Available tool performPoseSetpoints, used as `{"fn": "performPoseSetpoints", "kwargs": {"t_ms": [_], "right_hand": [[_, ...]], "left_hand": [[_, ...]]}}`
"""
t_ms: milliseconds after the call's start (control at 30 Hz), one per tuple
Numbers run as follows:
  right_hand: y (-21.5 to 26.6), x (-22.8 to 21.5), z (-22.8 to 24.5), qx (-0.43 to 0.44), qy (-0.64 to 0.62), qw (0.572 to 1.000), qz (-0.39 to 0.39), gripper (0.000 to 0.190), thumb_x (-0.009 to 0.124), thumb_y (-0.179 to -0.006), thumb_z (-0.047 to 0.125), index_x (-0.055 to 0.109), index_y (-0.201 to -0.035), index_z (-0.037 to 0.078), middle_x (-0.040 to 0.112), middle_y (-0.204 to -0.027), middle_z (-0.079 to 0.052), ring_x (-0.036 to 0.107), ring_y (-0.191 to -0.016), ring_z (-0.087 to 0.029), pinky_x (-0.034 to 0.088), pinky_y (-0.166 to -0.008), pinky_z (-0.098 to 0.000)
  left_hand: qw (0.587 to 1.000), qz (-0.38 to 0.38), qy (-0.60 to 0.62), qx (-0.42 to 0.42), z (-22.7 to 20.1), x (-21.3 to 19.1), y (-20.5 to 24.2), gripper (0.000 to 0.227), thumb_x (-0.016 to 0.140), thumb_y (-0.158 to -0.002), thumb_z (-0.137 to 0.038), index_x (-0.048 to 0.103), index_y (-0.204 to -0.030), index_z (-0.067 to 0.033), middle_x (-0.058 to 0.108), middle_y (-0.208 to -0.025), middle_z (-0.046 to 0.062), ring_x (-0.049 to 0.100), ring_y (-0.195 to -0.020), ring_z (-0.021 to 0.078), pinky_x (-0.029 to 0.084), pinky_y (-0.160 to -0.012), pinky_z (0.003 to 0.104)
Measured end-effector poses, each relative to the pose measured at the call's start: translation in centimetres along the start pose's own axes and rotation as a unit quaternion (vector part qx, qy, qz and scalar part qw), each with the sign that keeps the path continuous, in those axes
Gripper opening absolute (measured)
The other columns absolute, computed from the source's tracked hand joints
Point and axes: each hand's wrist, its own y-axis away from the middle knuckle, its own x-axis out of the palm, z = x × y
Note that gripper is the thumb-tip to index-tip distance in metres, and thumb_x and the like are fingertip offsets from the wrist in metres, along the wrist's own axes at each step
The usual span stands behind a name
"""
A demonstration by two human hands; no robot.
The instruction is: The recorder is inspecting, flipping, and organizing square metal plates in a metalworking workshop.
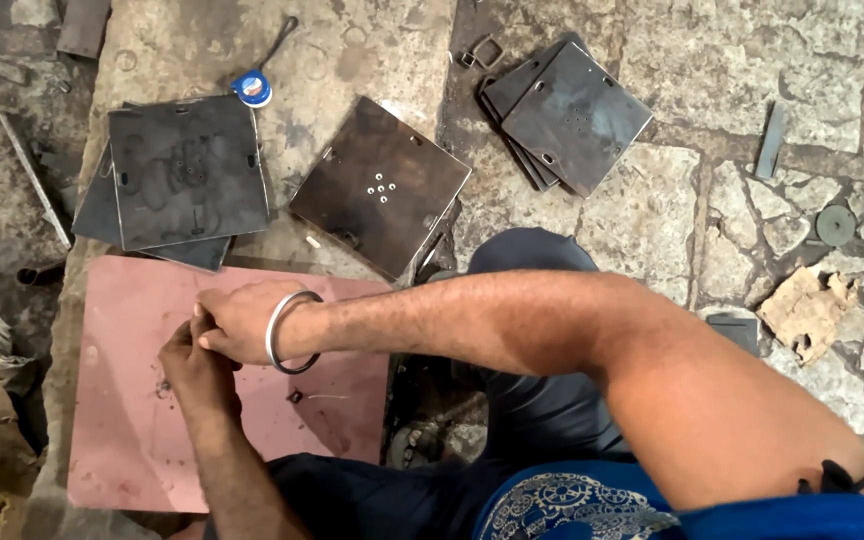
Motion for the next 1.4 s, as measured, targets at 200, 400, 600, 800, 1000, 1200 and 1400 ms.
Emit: {"fn": "performPoseSetpoints", "kwargs": {"t_ms": [200,400,600,800,1000,1200,1400], "right_hand": [[0.0,0.0,-0.3,-0.005,0.016,1.000,-0.002,0.041,0.056,-0.093,0.040,0.059,-0.118,0.009,0.077,-0.098,-0.016,0.074,-0.095,-0.035,0.056,-0.083,-0.0477],[-0.2,0.4,-0.9,-0.021,0.020,0.999,-0.021,0.039,0.057,-0.092,0.040,0.061,-0.117,0.010,0.077,-0.095,-0.015,0.074,-0.092,-0.035,0.056,-0.081,-0.0480],[0.2,-0.4,-0.4,-0.013,0.018,1.000,-0.001,0.040,0.057,-0.093,0.039,0.059,-0.120,0.010,0.076,-0.094,-0.016,0.074,-0.090,-0.035,0.056,-0.079,-0.0482],[0.1,-0.4,-0.5,-0.012,0.015,1.000,-0.003,0.039,0.057,-0.092,0.039,0.060,-0.120,0.011,0.077,-0.095,-0.014,0.073,-0.092,-0.034,0.056,-0.078,-0.0486],[0.2,-0.4,-0.5,-0.006,0.022,1.000,0.004,0.041,0.057,-0.093,0.039,0.059,-0.122,0.010,0.076,-0.097,-0.015,0.073,-0.094,-0.035,0.056,-0.079,-0.0494],[0.2,-0.4,-0.4,0.001,0.032,0.999,-0.001,0.044,0.057,-0.092,0.040,0.058,-0.125,0.010,0.076,-0.098,-0.016,0.073,-0.094,-0.036,0.056,-0.079,-0.0499],[0.1,0.0,-0.8,0.000,0.033,0.999,-0.006,0.045,0.057,-0.093,0.042,0.057,-0.126,0.011,0.076,-0.101,-0.016,0.073,-0.095,-0.036,0.056,-0.079,-0.0505]], "left_hand": [[1.000,-0.005,-0.011,-0.004,-0.6,0.4,0.2,0.047,0.056,-0.110,-0.039,0.065,-0.085,-0.0003,0.056,-0.064,0.001,0.045,-0.050,0.0087,0.034,-0.044,0.027],[1.000,-0.007,-0.023,0.004,-0.2,0.4,0.1,0.049,0.057,-0.110,-0.038,0.062,-0.080,0.0003,0.053,-0.060,0.001,0.043,-0.047,0.0088,0.031,-0.042,0.028],[0.999,-0.012,-0.044,0.001,-0.7,0.6,0.4,0.052,0.057,-0.109,-0.041,0.061,-0.076,-0.0013,0.050,-0.055,0.001,0.043,-0.045,0.0090,0.029,-0.041,0.029],[1.000,-0.009,-0.023,0.000,-0.2,0.6,0.2,0.050,0.059,-0.109,-0.040,0.063,-0.077,-0.0023,0.050,-0.056,0.000,0.042,-0.045,0.0085,0.030,-0.041,0.028],[0.999,-0.015,-0.039,-0.006,-0.4,0.6,0.2,0.048,0.059,-0.108,-0.040,0.065,-0.079,-0.0022,0.051,-0.055,0.000,0.043,-0.045,0.0086,0.030,-0.041,0.028],[0.998,-0.022,-0.058,-0.014,-1.0,0.8,0.5,0.048,0.060,-0.107,-0.042,0.066,-0.081,-0.0015,0.052,-0.056,0.000,0.043,-0.046,0.0089,0.031,-0.041,0.030],[0.996,-0.032,-0.081,-0.005,-1.1,1.0,0.6,0.050,0.060,-0.106,-0.042,0.068,-0.080,-0.0007,0.054,-0.057,0.001,0.045,-0.046,0.0094,0.033,-0.042,0.030]]}}
